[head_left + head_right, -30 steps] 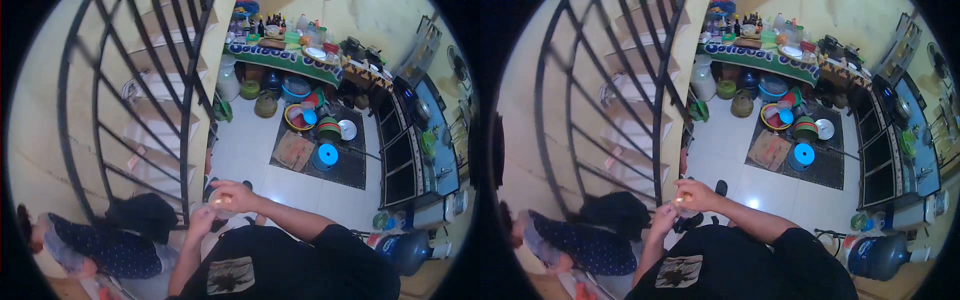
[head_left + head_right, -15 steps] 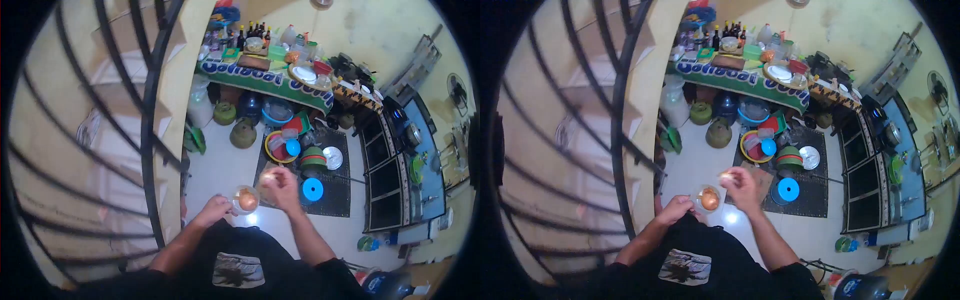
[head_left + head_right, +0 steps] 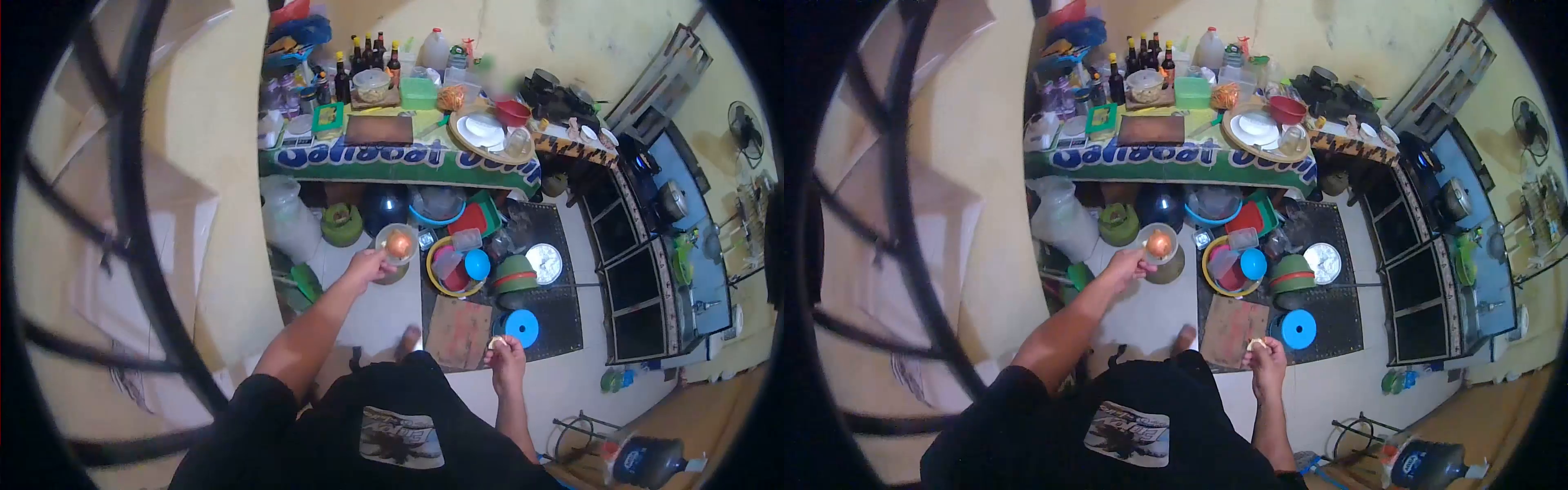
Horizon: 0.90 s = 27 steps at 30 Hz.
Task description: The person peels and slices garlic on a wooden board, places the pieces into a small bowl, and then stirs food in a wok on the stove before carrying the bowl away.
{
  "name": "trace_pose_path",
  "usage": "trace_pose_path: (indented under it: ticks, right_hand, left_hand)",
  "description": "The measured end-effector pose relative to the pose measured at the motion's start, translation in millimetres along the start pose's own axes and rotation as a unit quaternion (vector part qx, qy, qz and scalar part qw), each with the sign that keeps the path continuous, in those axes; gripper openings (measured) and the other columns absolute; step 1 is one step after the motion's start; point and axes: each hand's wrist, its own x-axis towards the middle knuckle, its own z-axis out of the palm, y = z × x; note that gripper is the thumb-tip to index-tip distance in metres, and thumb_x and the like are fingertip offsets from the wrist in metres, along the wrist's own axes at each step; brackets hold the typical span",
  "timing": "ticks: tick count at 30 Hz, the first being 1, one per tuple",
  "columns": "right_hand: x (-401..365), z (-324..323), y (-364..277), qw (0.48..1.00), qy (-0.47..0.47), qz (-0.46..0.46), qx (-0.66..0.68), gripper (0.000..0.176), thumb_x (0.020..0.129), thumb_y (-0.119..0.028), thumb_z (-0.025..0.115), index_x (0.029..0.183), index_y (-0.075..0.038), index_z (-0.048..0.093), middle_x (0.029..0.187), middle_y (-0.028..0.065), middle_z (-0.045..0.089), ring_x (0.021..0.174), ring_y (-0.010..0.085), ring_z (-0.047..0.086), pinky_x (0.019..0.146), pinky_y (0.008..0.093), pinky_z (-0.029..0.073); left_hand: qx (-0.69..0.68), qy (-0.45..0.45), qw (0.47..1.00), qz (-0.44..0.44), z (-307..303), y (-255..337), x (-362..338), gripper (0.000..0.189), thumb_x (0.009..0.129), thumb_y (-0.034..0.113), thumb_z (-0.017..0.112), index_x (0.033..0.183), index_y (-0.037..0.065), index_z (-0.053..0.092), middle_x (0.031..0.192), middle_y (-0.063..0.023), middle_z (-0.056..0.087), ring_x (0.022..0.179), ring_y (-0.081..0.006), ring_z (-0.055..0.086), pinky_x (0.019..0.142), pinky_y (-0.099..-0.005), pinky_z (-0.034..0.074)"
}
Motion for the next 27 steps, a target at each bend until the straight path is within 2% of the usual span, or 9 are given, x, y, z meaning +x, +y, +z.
trace_pose_path:
  ticks: [3, 10, 13, 16, 17, 18, 20, 22, 27]
  right_hand:
    - [54.6, 11.4, 9.3, 1.000, 0.004, 0.014, 0.015, 0.022, 0.091, -0.011, 0.063, 0.106, -0.008, 0.048, 0.087, 0.0074, 0.061, 0.063, 0.0169, 0.062, 0.056, 0.0303, 0.054]
    - [214.1, 72.9, -13.1, 0.995, 0.062, 0.077, 0.010, 0.019, 0.094, -0.019, 0.062, 0.102, -0.010, 0.048, 0.084, 0.0067, 0.059, 0.064, 0.0196, 0.062, 0.057, 0.0314, 0.053]
    - [255.8, 107.3, -65.9, 0.998, 0.057, 0.039, -0.004, 0.016, 0.094, -0.019, 0.060, 0.100, -0.009, 0.049, 0.086, 0.0090, 0.059, 0.070, 0.0237, 0.065, 0.061, 0.0340, 0.056]
    - [271.7, 118.8, -102.6, 0.994, 0.109, 0.026, 0.016, 0.014, 0.093, -0.018, 0.060, 0.099, -0.009, 0.051, 0.088, 0.0090, 0.059, 0.072, 0.0252, 0.065, 0.062, 0.0352, 0.056]
    - [274.8, 113.9, -105.3, 0.993, 0.112, 0.026, 0.038, 0.013, 0.093, -0.016, 0.061, 0.099, -0.009, 0.052, 0.091, 0.0088, 0.060, 0.073, 0.0256, 0.065, 0.063, 0.0360, 0.056]
    - [274.2, 112.3, -109.1, 0.992, 0.120, 0.025, 0.039, 0.013, 0.093, -0.016, 0.061, 0.099, -0.009, 0.052, 0.091, 0.0088, 0.060, 0.073, 0.0256, 0.065, 0.063, 0.0360, 0.056]
    - [263.3, 112.8, -110.0, 0.979, 0.196, 0.010, 0.053, 0.014, 0.093, -0.015, 0.063, 0.098, -0.009, 0.051, 0.089, 0.0096, 0.061, 0.077, 0.0287, 0.067, 0.064, 0.0365, 0.058]
    - [247.3, 113.4, -98.8, 0.964, 0.251, -0.005, 0.085, 0.014, 0.093, -0.015, 0.063, 0.098, -0.009, 0.051, 0.090, 0.0101, 0.062, 0.077, 0.0293, 0.067, 0.064, 0.0370, 0.058]
    - [231.7, 166.0, -82.5, 0.907, 0.398, -0.048, 0.129, 0.018, 0.093, -0.019, 0.064, 0.099, -0.008, 0.052, 0.092, 0.0113, 0.063, 0.077, 0.0311, 0.067, 0.064, 0.0378, 0.059]
  left_hand:
    - [-0.027, -0.012, 0.999, -0.029, -2.9, 31.7, 90.5, 0.023, 0.090, 0.026, 0.049, 0.098, 0.008, 0.061, 0.092, -0.0078, 0.070, 0.090, -0.0167, 0.066, 0.077, -0.0319, 0.048]
    - [-0.016, -0.024, 0.997, -0.067, 25.5, 106.1, 294.3, 0.028, 0.093, 0.032, 0.050, 0.102, 0.007, 0.060, 0.095, -0.0095, 0.069, 0.093, -0.0207, 0.064, 0.081, -0.0358, 0.047]
    - [-0.019, -0.040, 0.994, -0.105, 43.0, 130.9, 382.9, 0.035, 0.098, 0.035, 0.044, 0.113, 0.006, 0.057, 0.110, -0.0105, 0.067, 0.110, -0.0239, 0.058, 0.096, -0.0416, 0.042]
    - [-0.026, -0.050, 0.991, -0.118, 61.8, 146.2, 462.1, 0.040, 0.099, 0.039, 0.042, 0.116, 0.005, 0.056, 0.113, -0.0109, 0.065, 0.113, -0.0253, 0.056, 0.098, -0.0431, 0.041]
    - [-0.011, -0.046, 0.993, -0.111, 67.3, 149.4, 486.5, 0.039, 0.096, 0.039, 0.045, 0.113, 0.006, 0.057, 0.106, -0.0103, 0.067, 0.099, -0.0240, 0.060, 0.089, -0.0403, 0.045]
    - [-0.009, -0.054, 0.992, -0.114, 72.7, 153.5, 508.7, 0.039, 0.096, 0.039, 0.045, 0.113, 0.006, 0.057, 0.106, -0.0103, 0.067, 0.099, -0.0240, 0.060, 0.089, -0.0403, 0.045]
    - [-0.003, -0.061, 0.988, -0.140, 82.9, 156.8, 548.9, 0.038, 0.097, 0.034, 0.044, 0.116, 0.004, 0.057, 0.115, -0.0109, 0.064, 0.114, -0.0263, 0.056, 0.100, -0.0442, 0.040]
    - [0.022, -0.096, 0.985, -0.141, 87.9, 154.1, 589.2, 0.038, 0.095, 0.032, 0.046, 0.118, 0.003, 0.055, 0.116, -0.0107, 0.064, 0.115, -0.0273, 0.056, 0.101, -0.0453, 0.041]
    - [-0.015, -0.093, 0.980, -0.176, 95.3, 148.5, 646.2, 0.041, 0.094, 0.032, 0.052, 0.121, 0.001, 0.052, 0.119, -0.0147, 0.060, 0.113, -0.0294, 0.058, 0.096, -0.0447, 0.047]
